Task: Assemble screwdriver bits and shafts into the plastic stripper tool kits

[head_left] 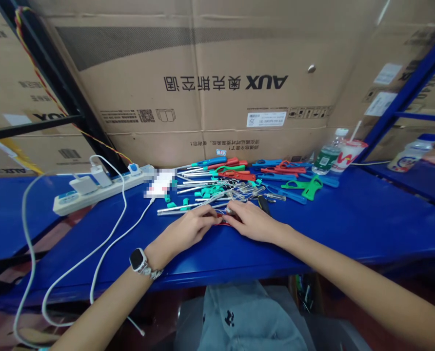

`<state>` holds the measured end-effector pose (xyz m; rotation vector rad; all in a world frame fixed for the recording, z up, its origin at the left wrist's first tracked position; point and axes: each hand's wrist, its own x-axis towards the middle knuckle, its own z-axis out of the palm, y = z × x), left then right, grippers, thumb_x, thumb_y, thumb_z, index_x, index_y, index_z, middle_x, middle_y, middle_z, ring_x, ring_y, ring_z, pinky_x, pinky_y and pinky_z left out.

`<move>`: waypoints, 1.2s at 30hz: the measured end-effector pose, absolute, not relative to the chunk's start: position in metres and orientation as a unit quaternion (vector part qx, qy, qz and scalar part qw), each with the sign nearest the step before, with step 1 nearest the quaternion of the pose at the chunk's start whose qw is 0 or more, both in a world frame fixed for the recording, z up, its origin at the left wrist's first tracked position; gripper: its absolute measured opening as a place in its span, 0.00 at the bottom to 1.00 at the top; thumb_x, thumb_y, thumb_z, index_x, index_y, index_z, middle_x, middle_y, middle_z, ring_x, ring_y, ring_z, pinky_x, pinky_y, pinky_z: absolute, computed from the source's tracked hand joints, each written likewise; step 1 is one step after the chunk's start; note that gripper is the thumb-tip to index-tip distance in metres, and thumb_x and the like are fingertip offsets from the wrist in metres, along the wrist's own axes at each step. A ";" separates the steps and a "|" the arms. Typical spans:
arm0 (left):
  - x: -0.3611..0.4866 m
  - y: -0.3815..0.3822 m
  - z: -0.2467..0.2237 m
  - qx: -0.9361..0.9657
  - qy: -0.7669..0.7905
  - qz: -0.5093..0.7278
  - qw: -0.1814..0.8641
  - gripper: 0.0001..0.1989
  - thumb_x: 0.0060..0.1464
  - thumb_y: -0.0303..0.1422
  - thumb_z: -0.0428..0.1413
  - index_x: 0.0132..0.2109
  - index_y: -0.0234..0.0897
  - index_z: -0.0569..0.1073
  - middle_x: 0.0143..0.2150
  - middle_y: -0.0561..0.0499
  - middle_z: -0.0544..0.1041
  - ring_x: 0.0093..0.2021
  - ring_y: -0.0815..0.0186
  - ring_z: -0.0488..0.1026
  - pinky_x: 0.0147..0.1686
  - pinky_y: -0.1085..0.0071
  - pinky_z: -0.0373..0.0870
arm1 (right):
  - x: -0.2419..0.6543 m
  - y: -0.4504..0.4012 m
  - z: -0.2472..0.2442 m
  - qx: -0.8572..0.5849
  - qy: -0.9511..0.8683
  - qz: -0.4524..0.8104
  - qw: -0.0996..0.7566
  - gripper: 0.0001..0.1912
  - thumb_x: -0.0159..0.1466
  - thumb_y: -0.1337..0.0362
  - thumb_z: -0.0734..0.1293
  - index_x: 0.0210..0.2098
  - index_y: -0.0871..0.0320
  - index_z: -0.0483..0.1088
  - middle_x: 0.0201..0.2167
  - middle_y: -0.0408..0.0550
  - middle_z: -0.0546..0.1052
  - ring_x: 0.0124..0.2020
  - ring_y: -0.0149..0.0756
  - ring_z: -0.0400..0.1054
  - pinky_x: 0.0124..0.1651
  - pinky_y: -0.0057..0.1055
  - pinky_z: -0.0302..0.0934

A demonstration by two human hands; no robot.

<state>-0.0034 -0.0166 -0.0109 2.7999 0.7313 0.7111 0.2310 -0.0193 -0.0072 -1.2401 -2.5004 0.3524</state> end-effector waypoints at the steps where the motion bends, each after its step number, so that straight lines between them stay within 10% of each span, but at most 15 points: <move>1: -0.004 -0.017 -0.012 0.937 0.241 0.238 0.082 0.15 0.69 0.25 0.47 0.51 0.36 0.79 0.49 0.43 0.76 0.48 0.62 0.77 0.50 0.63 0.77 | 0.231 -0.021 -0.007 -0.434 -0.881 0.108 0.153 0.11 0.75 0.58 0.59 0.37 0.56 0.62 0.38 0.48 0.74 0.38 0.39 0.67 0.41 0.35 0.53; 36: 0.002 -0.006 -0.019 0.913 0.248 0.293 0.139 0.11 0.69 0.30 0.52 0.48 0.37 0.80 0.43 0.45 0.81 0.43 0.62 0.78 0.46 0.63 0.77 | 0.226 -0.020 -0.016 -0.477 -0.860 0.021 0.180 0.08 0.74 0.61 0.56 0.41 0.56 0.63 0.44 0.54 0.72 0.46 0.45 0.64 0.47 0.41 0.55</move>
